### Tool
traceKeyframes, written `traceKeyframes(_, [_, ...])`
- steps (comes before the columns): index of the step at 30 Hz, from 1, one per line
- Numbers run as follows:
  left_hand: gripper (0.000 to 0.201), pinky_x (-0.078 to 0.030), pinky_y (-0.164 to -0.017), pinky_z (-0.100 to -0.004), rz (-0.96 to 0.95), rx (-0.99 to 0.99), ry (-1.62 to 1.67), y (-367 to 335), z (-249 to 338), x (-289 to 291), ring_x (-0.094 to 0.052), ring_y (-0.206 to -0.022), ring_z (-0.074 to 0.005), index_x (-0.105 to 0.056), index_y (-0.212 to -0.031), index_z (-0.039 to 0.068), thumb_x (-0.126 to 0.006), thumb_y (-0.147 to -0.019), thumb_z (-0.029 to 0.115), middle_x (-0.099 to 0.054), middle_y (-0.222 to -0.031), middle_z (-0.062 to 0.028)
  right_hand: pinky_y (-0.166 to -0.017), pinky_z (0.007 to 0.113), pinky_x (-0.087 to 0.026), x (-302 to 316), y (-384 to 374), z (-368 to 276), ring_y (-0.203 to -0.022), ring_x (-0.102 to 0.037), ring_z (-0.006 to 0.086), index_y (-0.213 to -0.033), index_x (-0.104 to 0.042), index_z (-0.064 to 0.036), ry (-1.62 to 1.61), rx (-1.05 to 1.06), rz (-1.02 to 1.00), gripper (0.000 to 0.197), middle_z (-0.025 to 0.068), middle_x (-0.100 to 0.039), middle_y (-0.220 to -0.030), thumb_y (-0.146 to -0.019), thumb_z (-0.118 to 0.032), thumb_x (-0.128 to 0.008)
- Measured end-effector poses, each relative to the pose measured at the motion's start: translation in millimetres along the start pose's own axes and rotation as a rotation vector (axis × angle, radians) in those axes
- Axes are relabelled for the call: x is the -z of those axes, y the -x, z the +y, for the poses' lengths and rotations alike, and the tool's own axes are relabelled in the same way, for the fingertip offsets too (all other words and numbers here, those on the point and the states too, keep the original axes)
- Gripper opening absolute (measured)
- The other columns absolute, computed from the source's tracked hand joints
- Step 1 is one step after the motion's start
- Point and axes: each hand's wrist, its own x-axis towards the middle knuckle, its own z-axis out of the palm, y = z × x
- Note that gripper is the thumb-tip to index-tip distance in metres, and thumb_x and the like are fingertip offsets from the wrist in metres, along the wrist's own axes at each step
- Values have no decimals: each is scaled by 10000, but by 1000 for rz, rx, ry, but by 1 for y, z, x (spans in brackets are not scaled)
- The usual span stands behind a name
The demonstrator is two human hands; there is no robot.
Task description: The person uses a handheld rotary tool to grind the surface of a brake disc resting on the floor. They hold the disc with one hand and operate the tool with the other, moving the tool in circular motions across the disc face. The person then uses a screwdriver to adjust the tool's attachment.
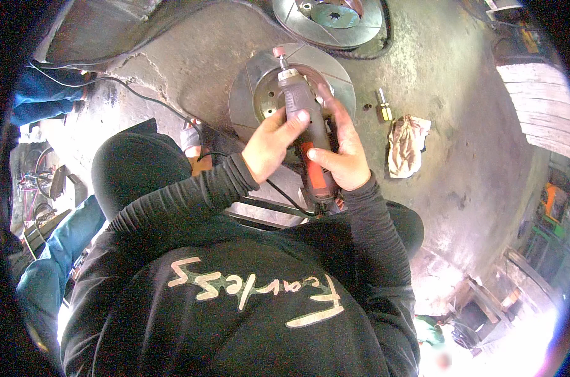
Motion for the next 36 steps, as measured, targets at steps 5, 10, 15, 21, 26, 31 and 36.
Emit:
traceKeyframes(5, [451,-431,-888,-300,76,-102,17,8,0,-1,-509,-1004,-150,-419,-1219,-13,-606,-922,271,-551,-1084,-92,-1126,374,-181,-13,-4,11,-1371,-261,271,-1445,-262,-26,184,127,-21,858,162,-308,-1463,-666,-71,-619])
traceKeyframes(10, [479,-422,-909,-312,81,-107,52,8,-3,2,-503,-1021,-156,-376,-1256,-6,-592,-930,271,-530,-1115,-97,-1095,361,-264,-25,-6,9,-1346,-313,263,-1453,-241,-51,358,156,27,890,153,-351,-1424,-668,12,-655])
traceKeyframes(15, [473,-418,-928,-319,114,-118,33,6,-15,6,-510,-1039,-166,-380,-1257,-11,-583,-934,269,-544,-1120,-106,-1082,357,-287,-29,-3,15,-1329,-348,256,-1456,-240,-68,406,136,46,891,154,-365,-1426,-681,35,-667])
traceKeyframes(21, [437,-421,-927,-310,185,-37,48,11,-20,2,-527,-1030,-175,-397,-1239,-29,-570,-929,227,-558,-1112,-120,-1035,366,-356,-32,6,23,-1277,-435,311,-1431,-280,-82,558,133,87,836,195,-415,-1379,-695,28,-659])
traceKeyframes(26, [423,-399,-940,-311,219,50,115,16,-21,-1,-524,-1057,-170,-424,-1257,5,-555,-943,256,-551,-1142,-100,-959,366,-424,-33,12,28,-1151,-539,337,-1357,-343,-73,488,25,131,732,214,-500,-1254,-698,6,-651])
traceKeyframes(31, [480,-381,-966,-311,168,53,34,19,-23,-1,-498,-1101,-173,-385,-1299,-2,-544,-950,286,-528,-1188,-112,-947,382,-436,-31,16,34,-1117,-542,316,-1366,-272,-73,373,-3,174,755,208,-490,-1230,-715,12,-644])
traceKeyframes(36, [651,-375,-993,-321,124,-117,-275,17,-49,2,-497,-1160,-246,-305,-1328,-95,-554,-927,353,-518,-1233,-232,-910,373,-461,-10,18,34,-1099,-514,270,-1419,-148,-17,83,-45,473,864,200,-416,-1280,-721,0,-657])
